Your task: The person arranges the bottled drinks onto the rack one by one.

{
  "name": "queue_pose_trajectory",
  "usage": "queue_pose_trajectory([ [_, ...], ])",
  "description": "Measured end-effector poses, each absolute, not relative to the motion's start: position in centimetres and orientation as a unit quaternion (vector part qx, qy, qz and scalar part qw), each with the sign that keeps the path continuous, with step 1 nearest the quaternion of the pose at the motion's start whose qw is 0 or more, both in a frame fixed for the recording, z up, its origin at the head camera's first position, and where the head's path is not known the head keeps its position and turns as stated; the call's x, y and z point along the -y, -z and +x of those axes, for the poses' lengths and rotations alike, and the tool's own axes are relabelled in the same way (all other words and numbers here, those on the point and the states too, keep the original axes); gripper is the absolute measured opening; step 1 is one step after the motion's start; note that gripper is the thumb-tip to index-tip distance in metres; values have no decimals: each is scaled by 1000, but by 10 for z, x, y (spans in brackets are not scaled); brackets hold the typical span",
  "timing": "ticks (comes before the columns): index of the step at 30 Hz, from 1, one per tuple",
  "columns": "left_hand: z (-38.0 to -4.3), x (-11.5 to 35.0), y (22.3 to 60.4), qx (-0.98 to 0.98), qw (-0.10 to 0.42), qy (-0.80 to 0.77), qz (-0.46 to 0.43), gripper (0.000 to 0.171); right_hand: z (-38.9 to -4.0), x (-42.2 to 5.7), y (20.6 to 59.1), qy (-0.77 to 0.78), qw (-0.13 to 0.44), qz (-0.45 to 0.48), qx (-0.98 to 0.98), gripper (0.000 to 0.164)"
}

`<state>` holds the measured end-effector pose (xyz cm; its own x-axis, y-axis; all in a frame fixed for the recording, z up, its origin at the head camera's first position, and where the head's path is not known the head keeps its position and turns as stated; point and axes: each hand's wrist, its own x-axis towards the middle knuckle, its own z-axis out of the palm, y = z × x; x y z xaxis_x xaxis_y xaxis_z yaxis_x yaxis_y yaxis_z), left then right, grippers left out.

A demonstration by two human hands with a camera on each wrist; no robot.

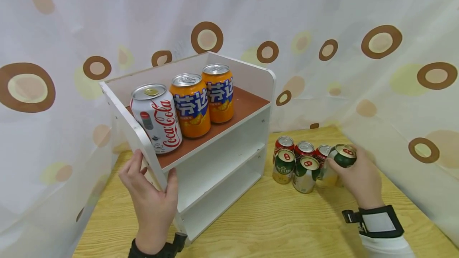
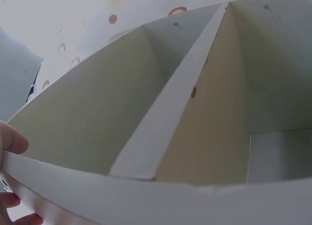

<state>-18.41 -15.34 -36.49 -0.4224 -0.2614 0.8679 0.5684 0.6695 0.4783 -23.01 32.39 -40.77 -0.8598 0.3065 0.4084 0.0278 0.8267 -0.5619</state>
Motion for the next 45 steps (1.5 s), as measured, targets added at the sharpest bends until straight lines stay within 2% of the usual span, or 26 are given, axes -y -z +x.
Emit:
queue_pose_trajectory([
  [20, -183, 154, 363, 756, 517, 388, -107, 76, -243, -311, 328, -262, 285, -53, 921, 81],
  [45, -181, 153, 363, 756, 514, 393, -101, 76, -268, -254, 253, -271, 296, 34, 915, 79],
])
